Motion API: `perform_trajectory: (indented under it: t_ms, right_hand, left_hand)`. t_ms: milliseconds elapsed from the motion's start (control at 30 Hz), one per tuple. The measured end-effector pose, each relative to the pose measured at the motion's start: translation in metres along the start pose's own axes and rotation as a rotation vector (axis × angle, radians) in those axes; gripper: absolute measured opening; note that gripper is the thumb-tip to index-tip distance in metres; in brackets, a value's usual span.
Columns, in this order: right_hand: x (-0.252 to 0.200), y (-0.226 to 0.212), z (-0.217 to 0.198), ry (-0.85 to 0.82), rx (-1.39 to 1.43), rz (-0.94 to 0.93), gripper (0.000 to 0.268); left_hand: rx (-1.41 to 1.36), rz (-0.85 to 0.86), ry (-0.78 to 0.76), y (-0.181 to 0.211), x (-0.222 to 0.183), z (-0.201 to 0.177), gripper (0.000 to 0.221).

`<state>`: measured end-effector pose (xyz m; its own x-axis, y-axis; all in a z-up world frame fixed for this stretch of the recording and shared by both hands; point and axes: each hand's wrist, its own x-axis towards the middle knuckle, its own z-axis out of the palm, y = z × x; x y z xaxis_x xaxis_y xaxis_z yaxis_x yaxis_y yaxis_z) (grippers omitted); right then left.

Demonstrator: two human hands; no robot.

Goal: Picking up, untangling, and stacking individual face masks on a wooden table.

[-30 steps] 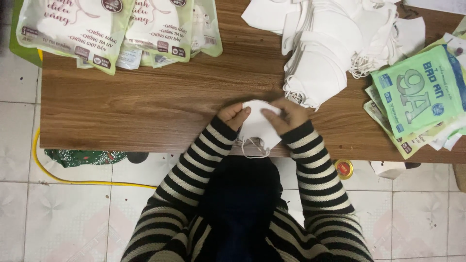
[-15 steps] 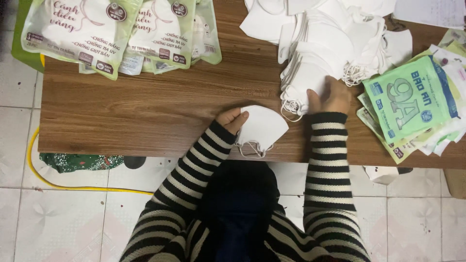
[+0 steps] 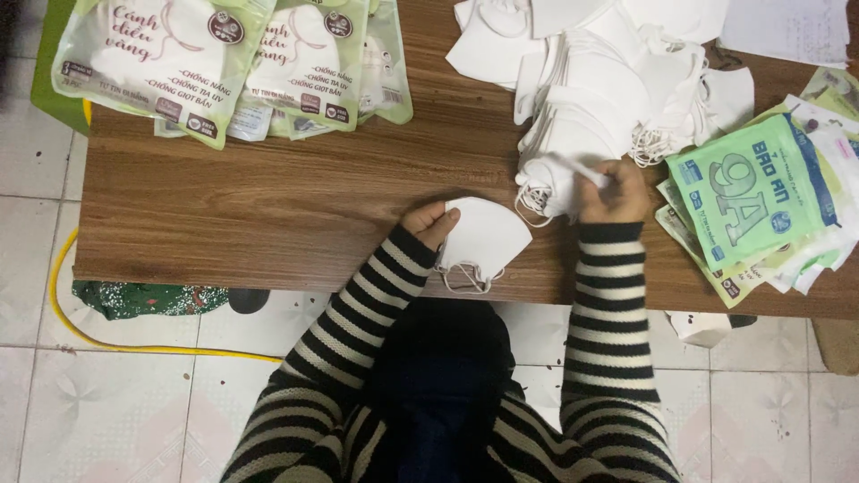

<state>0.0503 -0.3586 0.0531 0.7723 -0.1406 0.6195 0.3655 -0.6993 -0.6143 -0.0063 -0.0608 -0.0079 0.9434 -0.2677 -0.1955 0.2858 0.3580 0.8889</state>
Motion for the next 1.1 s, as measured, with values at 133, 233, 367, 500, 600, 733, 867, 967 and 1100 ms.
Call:
perform_trajectory:
  t_ms: [133, 233, 367, 500, 600, 733, 867, 967, 1100]
  right_hand:
    - [0.010, -0.047, -0.024, -0.089, 0.500, 0.327, 0.029]
    - [0.006, -0.073, -0.027, -0.264, 0.581, 0.424, 0.020]
    - [-0.007, -0.081, -0.007, -0.594, 0.755, 0.080, 0.012]
    - [-0.035, -0.087, 0.005, -0.605, 0.500, 0.364, 0.016]
    - [-0.043, -0.082, 0.010, -0.644, 0.330, 0.419, 0.017]
    - [-0.043, -0.080, 0.014, -0.661, 0.326, 0.515, 0.019]
    - [-0.042, -0.084, 0.015, -0.670, 0.319, 0.506, 0.020]
    - [-0.040, -0.097, 0.019, -0.686, 0.307, 0.496, 0.019]
    - [-0.046, -0.098, 0.029, -0.625, 0.269, 0.418, 0.022]
  left_hand:
    - [-0.011, 0.006, 0.027, 0.015, -0.005, 0.010, 0.027]
    - [0.018, -0.008, 0.034, 0.013, -0.006, 0.008, 0.029]
    - [0.004, 0.018, 0.025, 0.026, -0.004, 0.014, 0.028]
    - [0.015, 0.036, 0.051, 0.067, -0.019, 0.032, 0.030]
    - [-0.019, 0.022, 0.063, 0.050, -0.011, 0.025, 0.031]
    - [0.055, 0.071, 0.040, 0.046, -0.011, 0.021, 0.036]
    - [0.084, 0.083, 0.050, 0.050, -0.014, 0.024, 0.033]
    - [0.107, 0.084, 0.046, 0.051, -0.015, 0.026, 0.031]
    - [0.088, 0.080, 0.015, 0.030, -0.007, 0.020, 0.028]
